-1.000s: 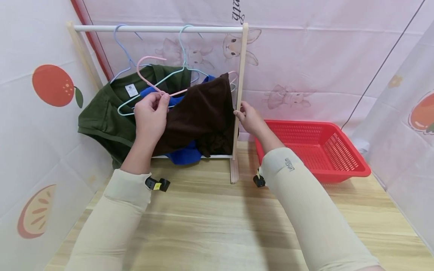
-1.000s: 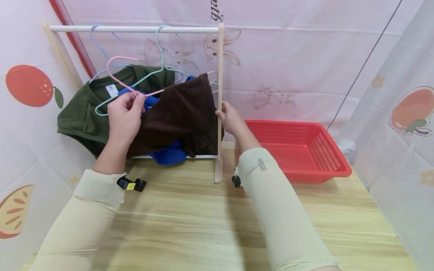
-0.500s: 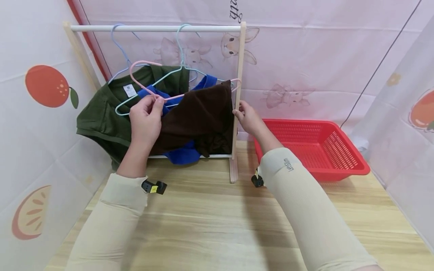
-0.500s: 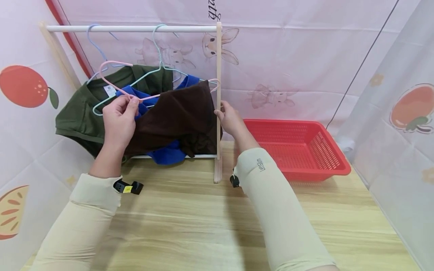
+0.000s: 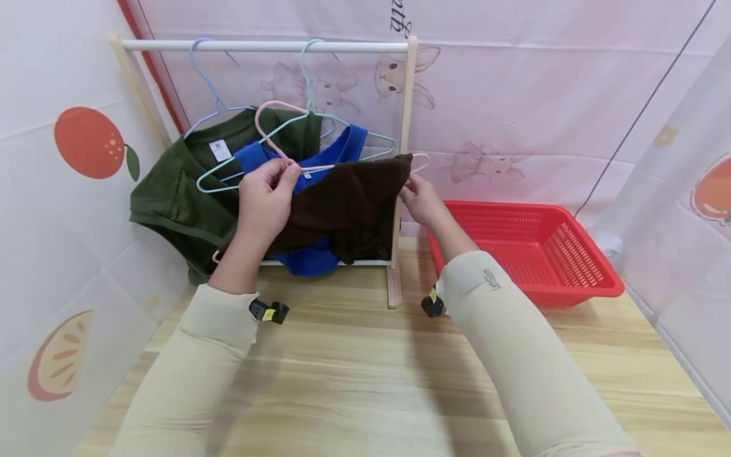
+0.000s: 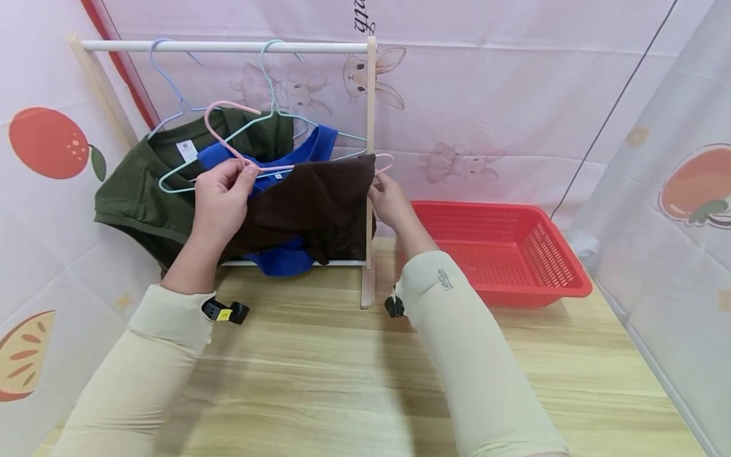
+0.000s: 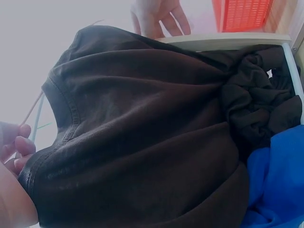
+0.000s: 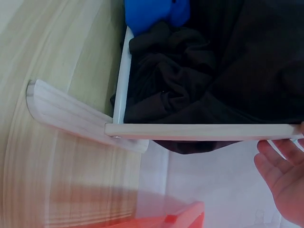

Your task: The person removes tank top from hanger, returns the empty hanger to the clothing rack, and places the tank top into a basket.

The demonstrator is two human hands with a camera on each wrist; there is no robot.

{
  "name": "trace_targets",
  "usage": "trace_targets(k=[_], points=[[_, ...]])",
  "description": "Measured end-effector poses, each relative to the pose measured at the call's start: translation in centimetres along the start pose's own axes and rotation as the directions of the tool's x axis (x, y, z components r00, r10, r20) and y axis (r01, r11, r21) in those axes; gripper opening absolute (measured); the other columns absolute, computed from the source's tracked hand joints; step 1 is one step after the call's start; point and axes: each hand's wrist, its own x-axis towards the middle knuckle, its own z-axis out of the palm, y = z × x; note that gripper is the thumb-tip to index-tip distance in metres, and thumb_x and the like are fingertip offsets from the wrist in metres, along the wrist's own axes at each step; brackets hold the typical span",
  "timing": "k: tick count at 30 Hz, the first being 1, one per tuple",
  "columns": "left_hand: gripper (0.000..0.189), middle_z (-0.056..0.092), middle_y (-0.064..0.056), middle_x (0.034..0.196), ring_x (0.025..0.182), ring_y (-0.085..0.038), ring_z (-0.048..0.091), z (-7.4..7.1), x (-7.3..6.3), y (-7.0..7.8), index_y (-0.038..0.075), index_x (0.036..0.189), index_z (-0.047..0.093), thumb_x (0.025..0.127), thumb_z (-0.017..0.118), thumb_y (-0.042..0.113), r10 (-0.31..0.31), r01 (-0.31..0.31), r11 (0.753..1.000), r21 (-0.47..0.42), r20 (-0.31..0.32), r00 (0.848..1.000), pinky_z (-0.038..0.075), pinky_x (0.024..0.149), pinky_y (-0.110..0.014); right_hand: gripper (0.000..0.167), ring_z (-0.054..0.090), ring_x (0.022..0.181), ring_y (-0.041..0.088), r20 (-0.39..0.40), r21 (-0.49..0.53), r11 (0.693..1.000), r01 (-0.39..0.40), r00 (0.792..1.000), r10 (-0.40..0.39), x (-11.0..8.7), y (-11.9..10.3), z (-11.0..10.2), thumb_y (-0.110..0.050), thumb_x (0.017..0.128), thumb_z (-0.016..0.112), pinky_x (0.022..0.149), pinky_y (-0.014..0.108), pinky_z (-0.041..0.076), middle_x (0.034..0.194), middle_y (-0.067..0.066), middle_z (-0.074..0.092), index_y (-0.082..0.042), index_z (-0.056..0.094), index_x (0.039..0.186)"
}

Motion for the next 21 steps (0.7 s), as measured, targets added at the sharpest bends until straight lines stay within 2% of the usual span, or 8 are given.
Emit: trace_targets(k=[3,6,12,15,18,21], points=[[0.032,0.055,-0.007,0.074,0.069,-0.018,0.046,0.3,-0.1,0.2,0.003,0.102,0.071,0.1,0.057,0.031,0.01,-0.01,1.0,0.013,0.02,1.0,0.035,0.055,-0.023,0.045,0.059,0.123,0.033,-0.004,0.023,1.0,0.01,1.0,-0.01,-0.4,0.5,-0.3,-0.02,0.103,0.051,0.107,0.043,0.044,0.137,0.021,0.057,-0.01,0.045,0.146],[0.032,0.056,-0.007,0.075,0.068,-0.019,0.046,0.5,-0.3,0.5,0.004,0.103,0.071,0.1,0.057,0.032,0.002,-0.003,1.0,0.017,0.044,0.999,0.036,0.054,-0.023,0.039,0.063,0.116,0.034,-0.036,0.013,0.999,0.029,0.999,-0.029,-0.9,1.1,-0.9,-0.02,0.103,0.052,0.103,0.044,0.046,0.132,0.021,0.061,-0.007,0.052,0.139],[0.031,0.062,-0.009,0.079,0.069,-0.019,0.048,1.0,-0.6,0.7,0.006,0.107,0.072,0.1,0.058,0.033,0.004,-0.006,1.0,0.024,0.099,0.995,0.038,0.054,-0.021,0.03,0.067,0.105,0.037,-0.197,0.076,0.994,0.083,0.978,-0.066,-1.6,2.4,-2.3,-0.015,0.103,0.05,0.095,0.041,0.052,0.122,0.019,0.067,-0.002,0.063,0.127],[0.031,0.062,-0.01,0.079,0.069,-0.02,0.048,1.3,-0.6,0.7,0.007,0.108,0.072,0.1,0.057,0.033,0.008,-0.01,1.0,0.02,0.134,0.991,0.039,0.054,-0.022,0.03,0.068,0.099,0.035,-0.312,0.116,0.988,0.104,0.948,-0.063,-2.1,2.7,-3.2,-0.018,0.103,0.05,0.088,0.035,0.055,0.111,0.022,0.069,-0.003,0.066,0.125],[0.033,0.063,-0.009,0.081,0.07,-0.02,0.049,1.7,-0.7,0.8,0.008,0.111,0.072,0.1,0.056,0.034,-0.002,-0.001,1.0,0.017,0.177,0.984,0.041,0.055,-0.022,0.031,0.067,0.089,0.029,-0.434,0.161,0.978,0.136,0.9,-0.053,-2.6,2.7,-4.0,-0.023,0.103,0.052,0.078,0.023,0.053,0.105,0.021,0.07,-0.005,0.068,0.122],[0.033,0.065,-0.007,0.084,0.071,-0.021,0.051,2.0,-0.9,0.9,0.008,0.113,0.071,0.101,0.055,0.034,-0.005,0.003,1.0,0.009,0.216,0.976,0.046,0.058,-0.022,0.031,0.062,0.082,0.02,-0.516,0.151,0.972,0.18,0.853,-0.078,-3.2,2.4,-4.5,-0.027,0.102,0.053,0.071,0.018,0.047,0.099,0.018,0.07,-0.006,0.07,0.118]])
